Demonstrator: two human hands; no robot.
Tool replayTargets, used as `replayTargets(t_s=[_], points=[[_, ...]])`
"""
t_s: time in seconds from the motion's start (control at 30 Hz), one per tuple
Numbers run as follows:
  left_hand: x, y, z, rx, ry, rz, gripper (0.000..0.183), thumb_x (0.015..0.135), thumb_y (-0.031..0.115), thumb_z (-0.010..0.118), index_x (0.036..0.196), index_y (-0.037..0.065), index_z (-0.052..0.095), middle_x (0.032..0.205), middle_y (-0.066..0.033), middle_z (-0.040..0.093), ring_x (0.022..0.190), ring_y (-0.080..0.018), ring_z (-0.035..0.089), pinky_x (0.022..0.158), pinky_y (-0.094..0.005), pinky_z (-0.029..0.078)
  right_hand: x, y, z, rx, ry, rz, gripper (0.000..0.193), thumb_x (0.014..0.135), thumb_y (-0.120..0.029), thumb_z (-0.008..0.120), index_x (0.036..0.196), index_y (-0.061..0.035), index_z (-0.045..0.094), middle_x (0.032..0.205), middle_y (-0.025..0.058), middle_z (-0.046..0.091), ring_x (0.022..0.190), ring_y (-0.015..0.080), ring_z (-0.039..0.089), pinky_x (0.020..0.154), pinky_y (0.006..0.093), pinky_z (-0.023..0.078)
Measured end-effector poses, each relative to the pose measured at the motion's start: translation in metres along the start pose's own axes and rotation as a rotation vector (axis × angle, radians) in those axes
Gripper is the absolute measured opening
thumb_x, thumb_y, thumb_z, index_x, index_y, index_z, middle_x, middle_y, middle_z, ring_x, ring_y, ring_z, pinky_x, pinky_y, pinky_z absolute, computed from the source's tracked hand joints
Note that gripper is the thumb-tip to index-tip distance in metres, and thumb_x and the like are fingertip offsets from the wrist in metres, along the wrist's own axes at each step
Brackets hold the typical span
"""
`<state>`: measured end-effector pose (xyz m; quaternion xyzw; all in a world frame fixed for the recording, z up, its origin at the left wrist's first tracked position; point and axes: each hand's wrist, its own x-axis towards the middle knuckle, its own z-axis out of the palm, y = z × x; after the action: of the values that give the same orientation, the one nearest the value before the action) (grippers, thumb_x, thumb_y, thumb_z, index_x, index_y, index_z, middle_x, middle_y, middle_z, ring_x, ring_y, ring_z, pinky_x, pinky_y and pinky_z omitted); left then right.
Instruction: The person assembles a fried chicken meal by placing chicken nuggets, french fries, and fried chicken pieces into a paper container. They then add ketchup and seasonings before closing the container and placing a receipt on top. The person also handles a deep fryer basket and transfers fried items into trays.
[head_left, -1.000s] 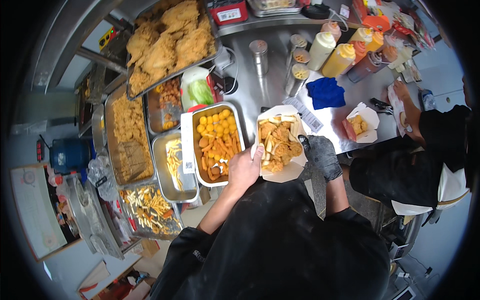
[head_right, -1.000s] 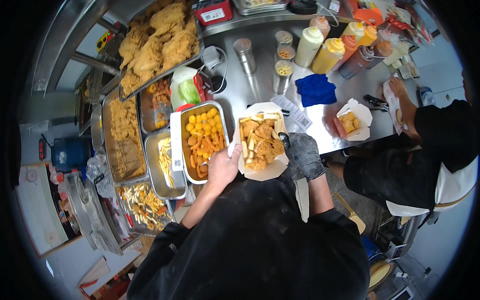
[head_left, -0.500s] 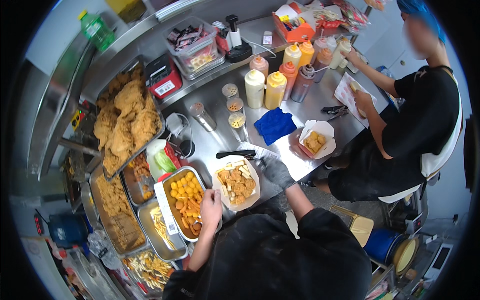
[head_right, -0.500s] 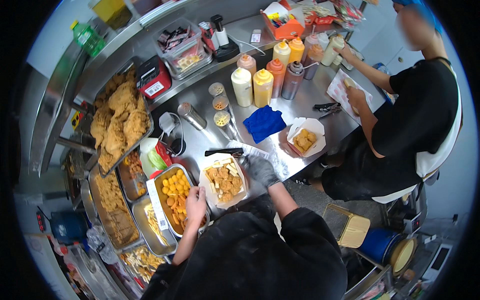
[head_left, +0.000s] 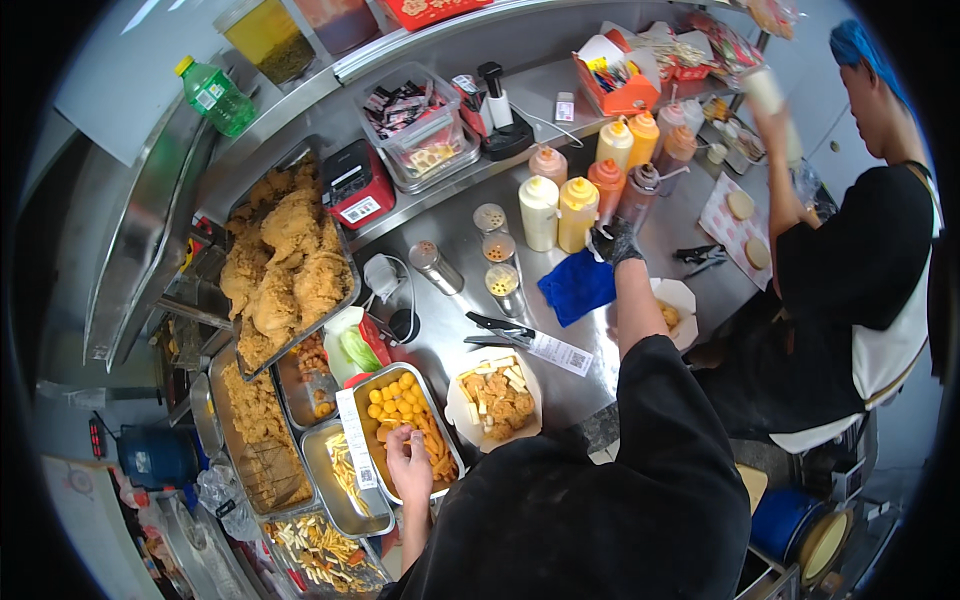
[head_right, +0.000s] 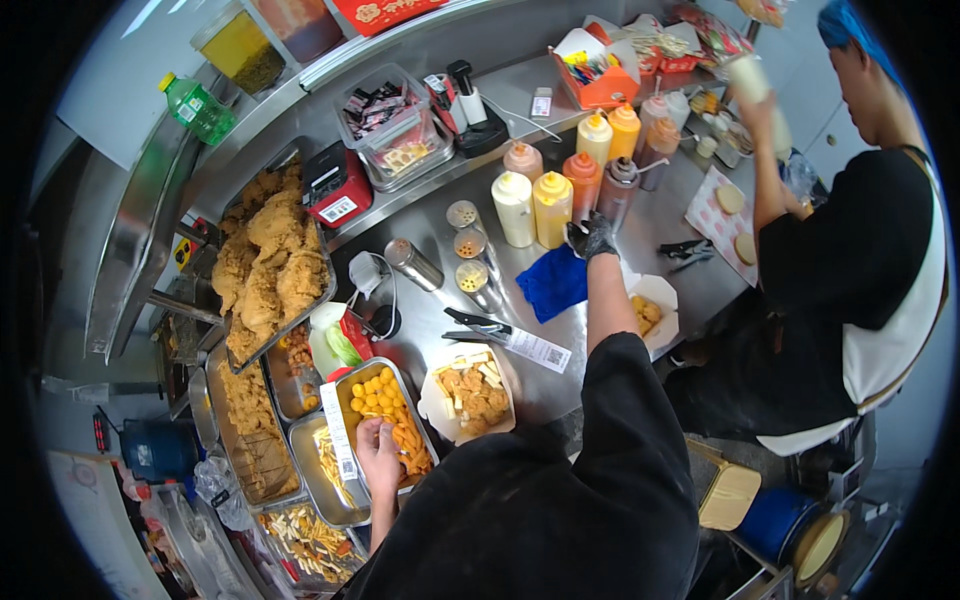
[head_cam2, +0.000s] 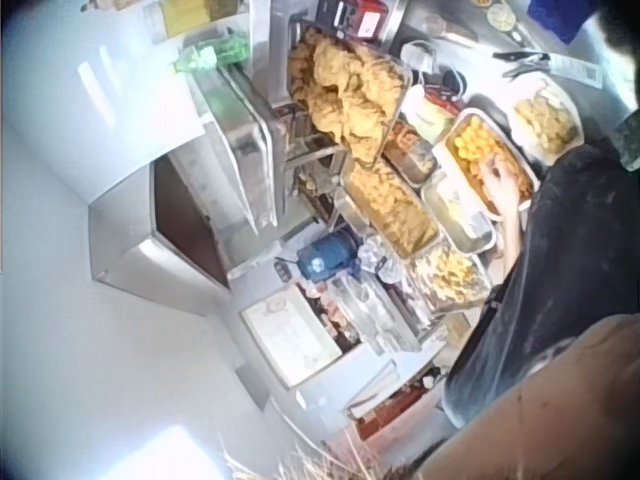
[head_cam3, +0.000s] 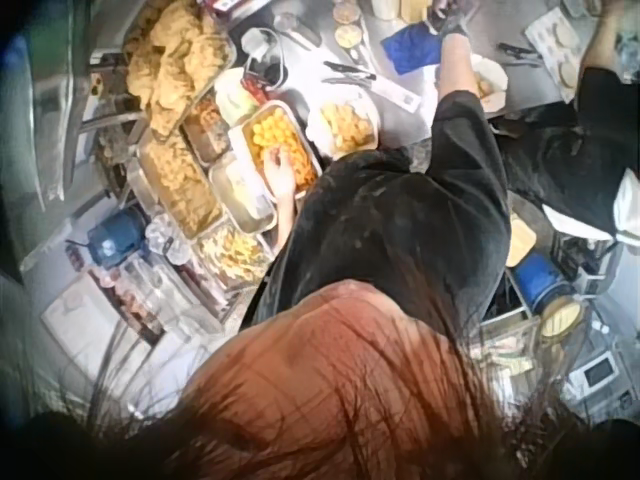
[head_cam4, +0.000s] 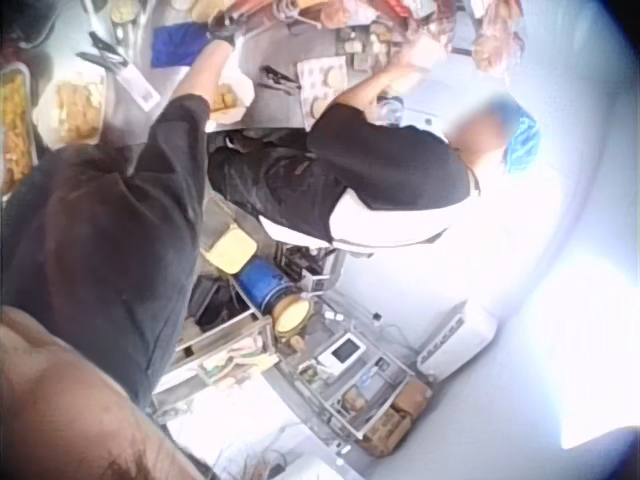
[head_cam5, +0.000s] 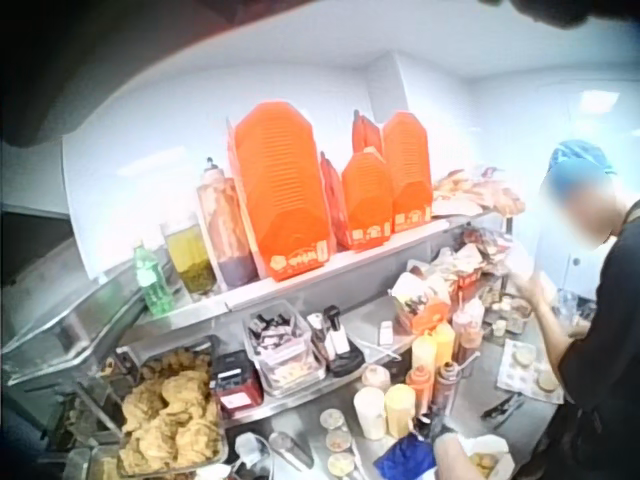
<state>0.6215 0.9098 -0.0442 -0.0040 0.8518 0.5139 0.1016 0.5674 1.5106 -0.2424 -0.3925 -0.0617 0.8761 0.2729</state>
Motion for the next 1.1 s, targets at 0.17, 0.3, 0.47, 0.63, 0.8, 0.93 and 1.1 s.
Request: replayTargets(t_s=[0.17,0.3,0.47,0.63,0.8,0.93,1.1], points=[[0.002,0.001,0.009,0.014,0.015,-0.040,0.020,0.096,0.010,0.060,0.113,0.000,0.055,0.099,-0.0090,0.061,0.066,-0.0112,0.055,0.055,-0.0261,0.047,0.032,-0.015,-0.008,0.021,0.028,0.002,0.021,0.094,-0.040,0.054,0.092,-0.0195,0.058,0.086,0.0061,0.063,0.075,0.0271,0.060,0.064,0.0388,0.054],[0.004,-0.007,0.016,0.029,0.006,-0.098,0.020,0.095,0.010,0.060,0.112,0.000,0.055,0.100,-0.0094,0.061,0.068,-0.0116,0.056,0.056,-0.0264,0.048,0.035,-0.023,-0.004,0.108,-0.210,0.014,0.021,0.095,-0.034,0.055,0.109,-0.0188,0.059,0.096,0.0069,0.064,0.088,0.0251,0.062,0.072,0.0379,0.055],[0.012,-0.004,0.033,0.054,-0.041,-0.081,0.022,0.094,0.010,0.063,0.112,-0.001,0.057,0.100,-0.0095,0.062,0.070,-0.0119,0.057,0.058,-0.0260,0.049,0.051,-0.025,0.013,0.086,-0.192,-0.021,0.023,0.094,-0.032,0.057,0.111,-0.0174,0.057,0.098,0.0076,0.063,0.090,0.0251,0.061,0.074,0.0382,0.054],[0.018,-0.004,0.038,0.080,-0.054,0.011,0.022,0.096,0.017,0.062,0.113,0.003,0.060,0.091,-0.0070,0.066,0.073,-0.0144,0.060,0.068,-0.0315,0.051,0.073,-0.023,0.018,-0.100,-0.321,-0.026,0.026,0.092,-0.031,0.060,0.113,-0.0161,0.056,0.100,0.0082,0.062,0.091,0.0251,0.061,0.076,0.0386,0.054],[0.020,0.027,0.020,0.215,-0.015,-0.044,0.025,0.095,0.020,0.060,0.115,0.004,0.061,0.098,-0.0116,0.067,0.083,-0.0212,0.065,0.076,-0.0335,0.052,0.090,-0.058,0.022,-0.431,-0.435,-0.123,0.030,0.090,-0.030,0.062,0.114,-0.0148,0.055,0.102,0.0089,0.062,0.093,0.0251,0.060,0.077,0.0389,0.053],[0.005,0.008,0.009,0.187,0.038,-0.017,0.026,0.095,0.023,0.060,0.114,0.005,0.061,0.100,-0.0152,0.067,0.086,-0.0266,0.067,0.077,-0.0371,0.053,0.061,-0.048,0.039,-0.777,-0.480,-0.300,0.033,0.089,-0.030,0.064,0.116,-0.0138,0.054,0.104,0.0094,0.061,0.095,0.0252,0.060,0.079,0.0392,0.053],[-0.012,0.015,0.001,0.074,0.072,0.022,0.024,0.093,0.021,0.059,0.110,0.004,0.059,0.101,-0.0161,0.066,0.090,-0.0326,0.065,0.080,-0.0402,0.052,-0.025,-0.041,0.057,-1.197,-0.478,-0.636,0.037,0.088,-0.028,0.067,0.118,-0.0125,0.053,0.106,0.0101,0.061,0.096,0.0252,0.059,0.081,0.0396,0.052]])
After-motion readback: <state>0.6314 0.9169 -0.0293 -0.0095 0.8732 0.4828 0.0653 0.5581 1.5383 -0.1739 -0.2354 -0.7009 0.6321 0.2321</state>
